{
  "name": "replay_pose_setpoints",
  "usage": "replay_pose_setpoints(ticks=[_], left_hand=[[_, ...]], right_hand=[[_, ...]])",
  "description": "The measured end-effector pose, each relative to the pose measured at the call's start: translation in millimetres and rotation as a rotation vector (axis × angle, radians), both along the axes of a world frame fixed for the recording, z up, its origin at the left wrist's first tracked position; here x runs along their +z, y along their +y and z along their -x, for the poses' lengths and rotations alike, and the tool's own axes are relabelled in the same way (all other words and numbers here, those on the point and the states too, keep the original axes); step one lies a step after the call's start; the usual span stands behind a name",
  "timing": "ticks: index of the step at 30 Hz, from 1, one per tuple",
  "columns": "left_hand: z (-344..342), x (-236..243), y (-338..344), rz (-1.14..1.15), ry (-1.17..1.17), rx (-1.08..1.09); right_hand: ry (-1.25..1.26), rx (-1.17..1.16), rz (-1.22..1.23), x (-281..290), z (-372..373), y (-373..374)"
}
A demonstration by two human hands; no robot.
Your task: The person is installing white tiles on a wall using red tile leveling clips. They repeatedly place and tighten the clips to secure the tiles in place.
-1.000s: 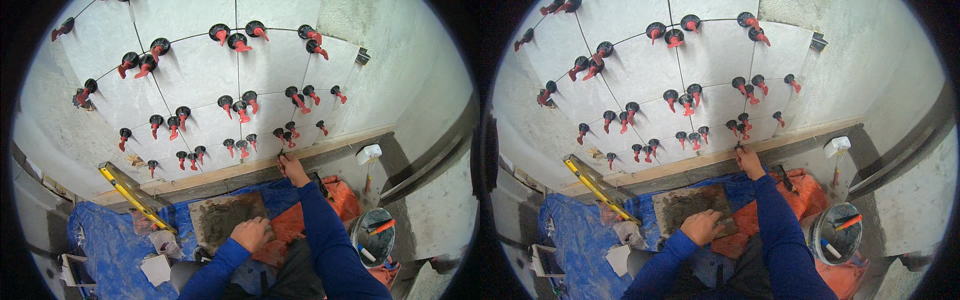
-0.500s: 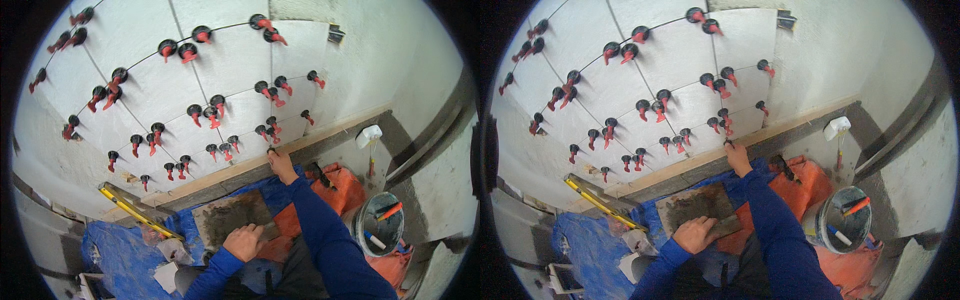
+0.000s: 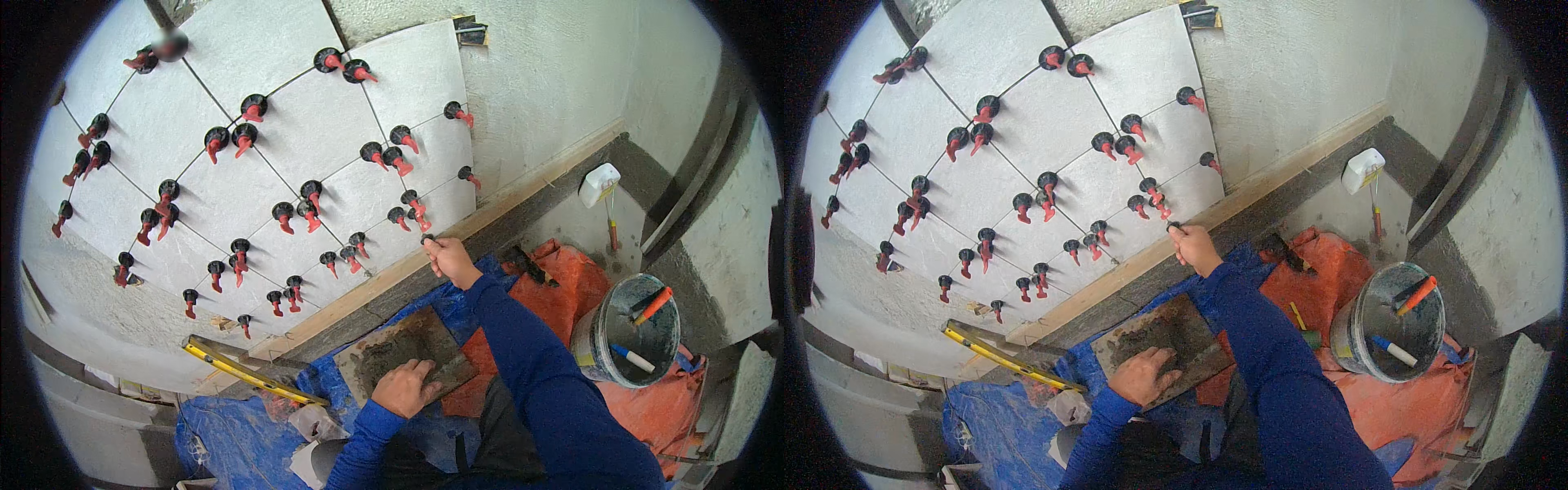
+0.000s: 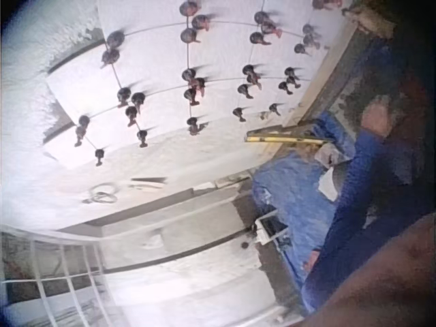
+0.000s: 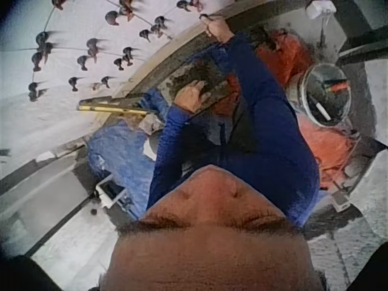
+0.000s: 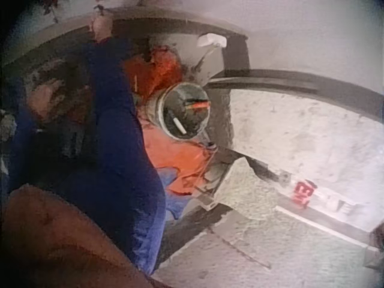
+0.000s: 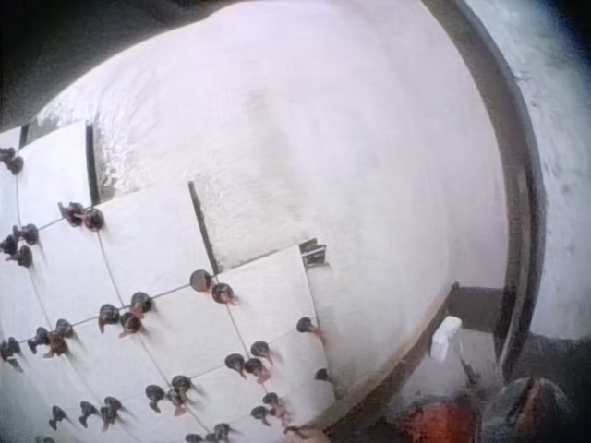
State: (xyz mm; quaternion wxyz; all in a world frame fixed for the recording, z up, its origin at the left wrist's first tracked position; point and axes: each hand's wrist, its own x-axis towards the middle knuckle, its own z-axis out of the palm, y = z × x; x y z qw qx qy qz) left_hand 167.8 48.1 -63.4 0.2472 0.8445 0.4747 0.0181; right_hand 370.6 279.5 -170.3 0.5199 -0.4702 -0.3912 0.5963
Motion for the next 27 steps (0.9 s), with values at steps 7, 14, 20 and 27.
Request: replay_pose_setpoints(ticks=[7,14,20,27], left_hand=[[-2,-5,4,0.027,-0.018,-0.012],[-8,-5,5,0.051,0.010,-0.011],[-8,-1,3,0.048,0.025,-0.002],[-4,-5,1,0.011,0.016,0.011]], right_hand=[[-0.124,-0.017,0.081,-9,5,1],[0.047,-0.003,0.048,-22,3,1],[-0.111,0.063,0.065,-25,-2,-1],[-0.155,-0.077,0.152,-27,5,4]])
